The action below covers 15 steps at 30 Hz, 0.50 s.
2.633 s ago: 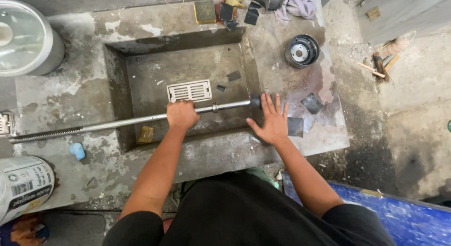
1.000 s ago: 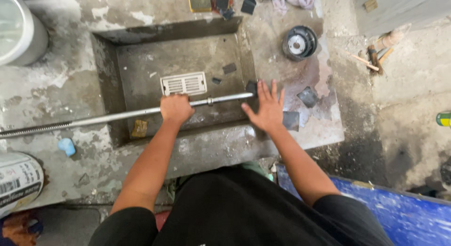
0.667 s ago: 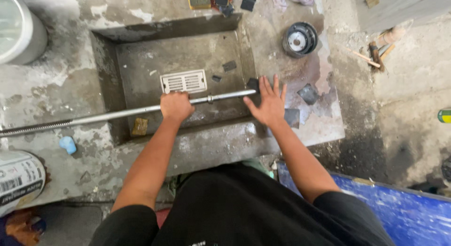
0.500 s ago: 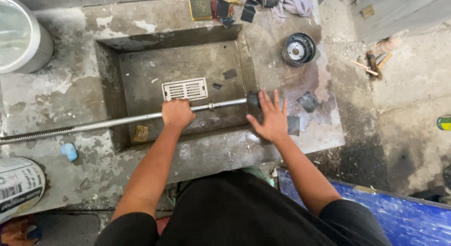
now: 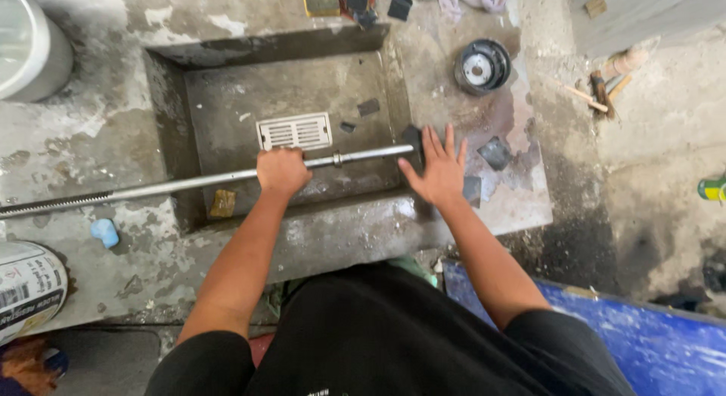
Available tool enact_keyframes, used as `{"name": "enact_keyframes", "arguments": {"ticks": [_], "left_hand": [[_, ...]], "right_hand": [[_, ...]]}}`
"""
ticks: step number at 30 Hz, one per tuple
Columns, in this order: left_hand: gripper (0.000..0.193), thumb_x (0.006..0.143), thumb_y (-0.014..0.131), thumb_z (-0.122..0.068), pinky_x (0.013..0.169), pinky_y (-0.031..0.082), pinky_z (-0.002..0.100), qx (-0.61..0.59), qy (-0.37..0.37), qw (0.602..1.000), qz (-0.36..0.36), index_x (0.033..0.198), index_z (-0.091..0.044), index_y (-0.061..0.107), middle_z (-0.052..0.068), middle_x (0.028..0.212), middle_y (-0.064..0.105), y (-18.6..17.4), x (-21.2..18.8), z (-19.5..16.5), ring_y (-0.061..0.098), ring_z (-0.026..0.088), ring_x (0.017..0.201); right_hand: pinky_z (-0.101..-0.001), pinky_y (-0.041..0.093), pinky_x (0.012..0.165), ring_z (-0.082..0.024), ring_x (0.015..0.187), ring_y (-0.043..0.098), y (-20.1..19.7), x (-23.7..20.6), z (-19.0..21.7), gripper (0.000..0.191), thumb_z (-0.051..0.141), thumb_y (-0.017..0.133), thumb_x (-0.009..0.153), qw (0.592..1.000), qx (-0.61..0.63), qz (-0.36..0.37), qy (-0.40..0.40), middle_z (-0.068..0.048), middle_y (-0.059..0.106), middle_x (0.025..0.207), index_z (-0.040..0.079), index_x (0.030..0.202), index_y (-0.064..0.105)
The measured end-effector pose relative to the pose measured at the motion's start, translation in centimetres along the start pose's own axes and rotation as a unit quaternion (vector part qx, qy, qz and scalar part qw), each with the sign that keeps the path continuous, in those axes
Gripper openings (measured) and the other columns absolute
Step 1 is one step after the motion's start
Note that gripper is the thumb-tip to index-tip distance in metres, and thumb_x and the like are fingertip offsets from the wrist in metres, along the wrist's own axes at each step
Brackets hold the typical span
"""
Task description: The person scrubs a long metal rod with a small abrasive pad in a concrete sink, then rinses their hands under running water. They continue scrubbing the rod with the pad, focusing on different sections along its length.
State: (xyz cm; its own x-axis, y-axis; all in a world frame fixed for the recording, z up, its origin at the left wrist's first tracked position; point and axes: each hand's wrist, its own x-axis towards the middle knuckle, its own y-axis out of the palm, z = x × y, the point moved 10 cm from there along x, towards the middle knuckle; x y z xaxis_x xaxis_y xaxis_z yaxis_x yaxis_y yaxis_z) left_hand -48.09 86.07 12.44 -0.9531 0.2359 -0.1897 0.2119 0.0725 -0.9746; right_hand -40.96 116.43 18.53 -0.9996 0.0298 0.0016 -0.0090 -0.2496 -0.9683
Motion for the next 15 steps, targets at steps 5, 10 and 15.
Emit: {"name": "enact_keyframes", "arguments": {"ticks": [5, 10, 15], "left_hand": [[0.024, 0.071, 0.074, -0.034, 0.079, 0.054, 0.044, 0.014, 0.002, 1.0, -0.002, 0.09, -0.02, 0.081, 0.008, 0.089, 0.078, -0.2, 0.1, -1.0, 0.075, 0.026, 0.086], [0.026, 0.072, 0.074, -0.035, 0.079, 0.054, 0.045, 0.013, -0.003, 1.0, 0.004, 0.092, -0.02, 0.081, 0.008, 0.089, 0.078, -0.1, -0.4, -1.8, 0.075, 0.027, 0.086], [0.025, 0.071, 0.074, -0.035, 0.08, 0.055, 0.045, 0.018, -0.001, 1.0, 0.0, 0.091, -0.021, 0.081, 0.008, 0.09, 0.078, -0.3, -0.4, -2.1, 0.075, 0.027, 0.088]], "right_hand": [[-0.0625, 0.005, 0.122, -0.04, 0.156, 0.017, -0.7, -0.6, 0.6, 0.094, 0.069, 0.053, 0.093, 0.998, 0.006, -0.022, -0.065, -0.015, 0.043, 0.161, 0.001, 0.157, 0.039], [-0.0636, 0.005, 0.124, -0.039, 0.158, 0.018, -1.4, -1.0, -0.8, 0.089, 0.067, 0.052, 0.095, 0.999, -0.005, -0.011, -0.039, -0.012, 0.046, 0.16, 0.003, 0.156, 0.042], [-0.0642, 0.008, 0.121, -0.041, 0.154, 0.022, -1.5, -0.9, 0.3, 0.087, 0.064, 0.057, 0.094, 0.996, 0.022, -0.041, -0.081, -0.015, 0.049, 0.155, 0.001, 0.153, 0.046]]}}
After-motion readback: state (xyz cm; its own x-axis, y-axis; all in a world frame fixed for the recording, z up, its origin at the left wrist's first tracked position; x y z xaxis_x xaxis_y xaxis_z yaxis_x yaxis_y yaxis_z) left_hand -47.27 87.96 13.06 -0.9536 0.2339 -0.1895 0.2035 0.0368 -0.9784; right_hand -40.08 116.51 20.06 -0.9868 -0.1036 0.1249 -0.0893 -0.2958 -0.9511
